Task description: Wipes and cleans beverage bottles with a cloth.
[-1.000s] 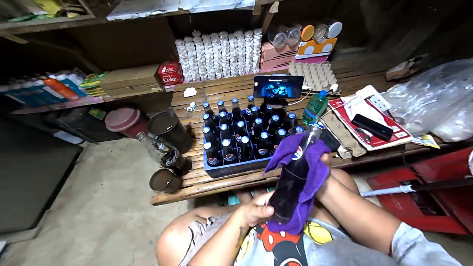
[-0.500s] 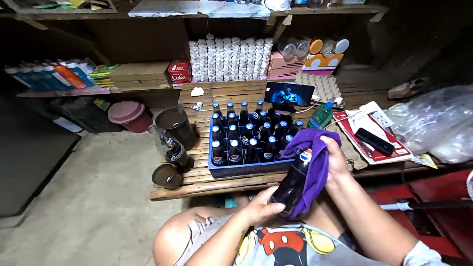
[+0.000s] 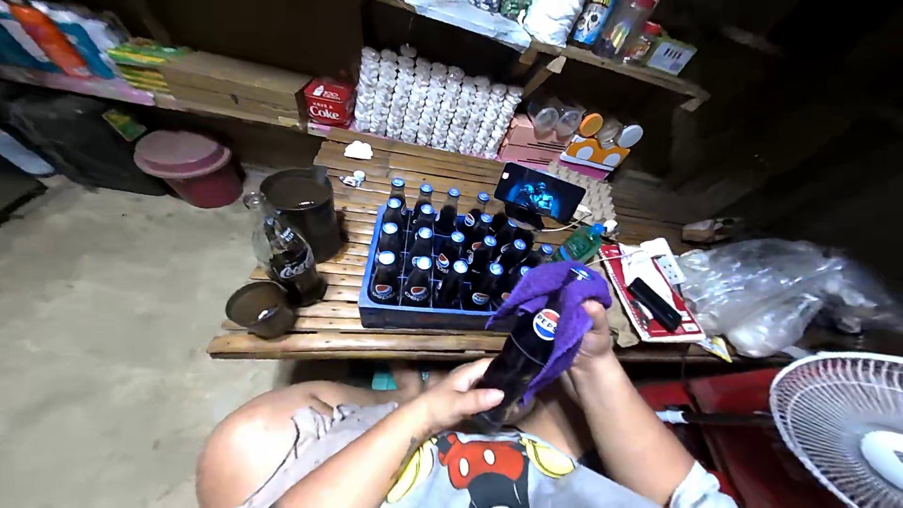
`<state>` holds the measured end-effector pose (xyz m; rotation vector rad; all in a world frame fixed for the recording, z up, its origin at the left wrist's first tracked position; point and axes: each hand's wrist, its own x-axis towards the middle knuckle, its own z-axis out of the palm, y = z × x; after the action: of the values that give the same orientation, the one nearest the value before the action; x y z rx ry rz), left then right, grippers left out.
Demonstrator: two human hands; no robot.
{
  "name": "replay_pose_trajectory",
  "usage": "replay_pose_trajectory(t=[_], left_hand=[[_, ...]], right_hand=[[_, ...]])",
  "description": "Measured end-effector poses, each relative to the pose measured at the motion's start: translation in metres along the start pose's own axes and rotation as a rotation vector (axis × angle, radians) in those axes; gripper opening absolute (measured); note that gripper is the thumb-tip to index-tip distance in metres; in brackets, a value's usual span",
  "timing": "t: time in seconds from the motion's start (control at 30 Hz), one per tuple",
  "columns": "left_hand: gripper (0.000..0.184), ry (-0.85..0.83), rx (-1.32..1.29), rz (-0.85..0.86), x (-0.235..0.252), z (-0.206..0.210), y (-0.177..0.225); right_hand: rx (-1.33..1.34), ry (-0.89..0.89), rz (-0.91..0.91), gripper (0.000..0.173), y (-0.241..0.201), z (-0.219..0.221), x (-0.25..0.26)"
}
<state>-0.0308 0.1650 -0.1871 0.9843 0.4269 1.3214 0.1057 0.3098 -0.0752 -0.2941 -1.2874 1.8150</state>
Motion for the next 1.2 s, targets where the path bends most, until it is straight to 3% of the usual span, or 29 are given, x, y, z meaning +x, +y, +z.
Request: replay_pose_trajectory(t=[0.17, 0.23, 0.3, 0.43, 0.6, 0.73, 0.83, 0.9, 0.93, 1.03, 1.13, 1.2], left_hand=[[0.075, 0.253, 0.262, 0.031, 0.001, 0.003, 0.011], [0.076, 0.330, 0.343, 0.062, 0.000, 0.004, 0.016], [0.077, 0.412, 0.417, 0.110, -0.002, 0.005, 0.017], [0.080, 0.520, 0.633, 0.109, -0.007, 0.005, 0.025], [0.079, 0.457, 0.690, 0.117, -0.004, 0.003, 0.028], [0.081, 0.371, 0.754, 0.106, 0.001, 0.003, 0.028], [0.077, 0.321, 0.820, -0.019, 0.001, 0.004, 0.029], [0.073, 0.289, 0.886, -0.080, 0.001, 0.006, 0.028], [0.072, 0.272, 0.905, -0.092, 0.002, 0.007, 0.027], [0.069, 0.182, 0.805, -0.132, 0.003, 0.005, 0.028], [0.058, 0.063, 0.452, -0.146, 0.001, 0.002, 0.021], [0.062, -0.050, 0.179, -0.197, -0.001, 0.004, 0.016]], right_hand=[[-0.118, 0.076, 0.064, 0.049, 0.026, 0.005, -0.022], [-0.163, 0.067, 0.105, 0.046, 0.040, 0.006, -0.038], [-0.252, 0.012, 0.127, 0.044, 0.054, 0.008, -0.056], [-0.389, -0.121, 0.059, 0.063, 0.076, -0.003, -0.067], [-0.434, -0.142, 0.061, 0.078, 0.070, -0.006, -0.065], [-0.270, 0.188, 0.111, 0.084, 0.052, 0.005, -0.055], [-0.233, 0.288, 0.042, 0.063, 0.028, 0.007, -0.030], [-0.200, 0.286, -0.053, 0.027, 0.010, 0.009, -0.011], [-0.164, 0.281, -0.075, 0.018, 0.003, 0.008, -0.006], [-0.081, 0.152, -0.081, 0.015, -0.006, 0.006, -0.008], [-0.011, -0.002, -0.039, 0.020, -0.011, 0.007, -0.015], [0.083, -0.164, 0.020, 0.032, -0.006, -0.004, -0.015]])
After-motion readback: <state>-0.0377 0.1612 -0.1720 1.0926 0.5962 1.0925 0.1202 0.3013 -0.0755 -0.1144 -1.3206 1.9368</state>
